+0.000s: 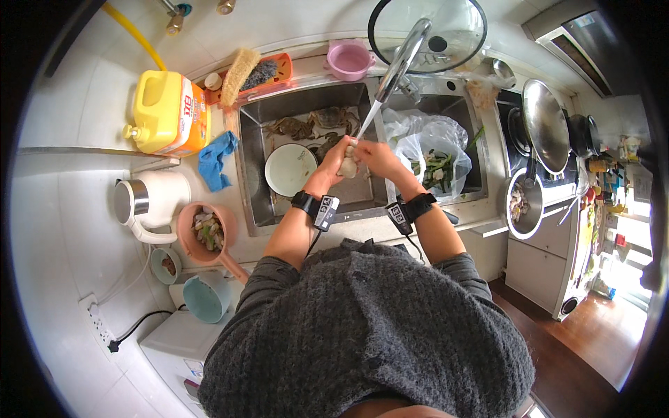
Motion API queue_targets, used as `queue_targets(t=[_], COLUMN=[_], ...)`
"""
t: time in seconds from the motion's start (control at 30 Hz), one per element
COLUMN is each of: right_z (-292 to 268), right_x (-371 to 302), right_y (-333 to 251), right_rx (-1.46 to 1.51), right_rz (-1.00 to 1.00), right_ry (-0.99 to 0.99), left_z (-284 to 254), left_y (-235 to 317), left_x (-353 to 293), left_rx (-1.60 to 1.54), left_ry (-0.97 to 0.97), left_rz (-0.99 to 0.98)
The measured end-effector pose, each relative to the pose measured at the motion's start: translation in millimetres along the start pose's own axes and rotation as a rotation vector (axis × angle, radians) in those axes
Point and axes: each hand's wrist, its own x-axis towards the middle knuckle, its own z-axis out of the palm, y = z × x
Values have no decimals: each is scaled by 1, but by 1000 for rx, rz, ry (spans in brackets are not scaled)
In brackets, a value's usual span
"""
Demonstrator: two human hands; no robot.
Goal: The person chops a cucumber into chunks on a wooden cutting board using a cleaver. They then retrieve garlic from a storage area, wash it under running water, and peel the cloves on the cutting board.
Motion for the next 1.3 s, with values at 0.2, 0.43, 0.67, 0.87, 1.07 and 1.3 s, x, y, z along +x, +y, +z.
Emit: queue_targets(t=[0.2,0.43,0.67,0.87,1.07,1.3], right_z=[-5,21,29,16,27,41], right_x=[-10,11,28,14,13,12], right_y=[-5,-4,7,2,2,-2], right_rx=[-252,-63,433,1094,607,456], right_rz=[203,251,211,660,336,360], right_ry=[167,254,250,68,45,299], left_z=[-14,3,1,-13,8,30], left_y=[4,11,23,21,4,-14], left_x=[-13,-8,-5,22,23,11], left_rx=[-244,147,123,-299,81,0], left_ry=[26,173,309,505,321,283], left_rz=[111,179,191,88,147,287])
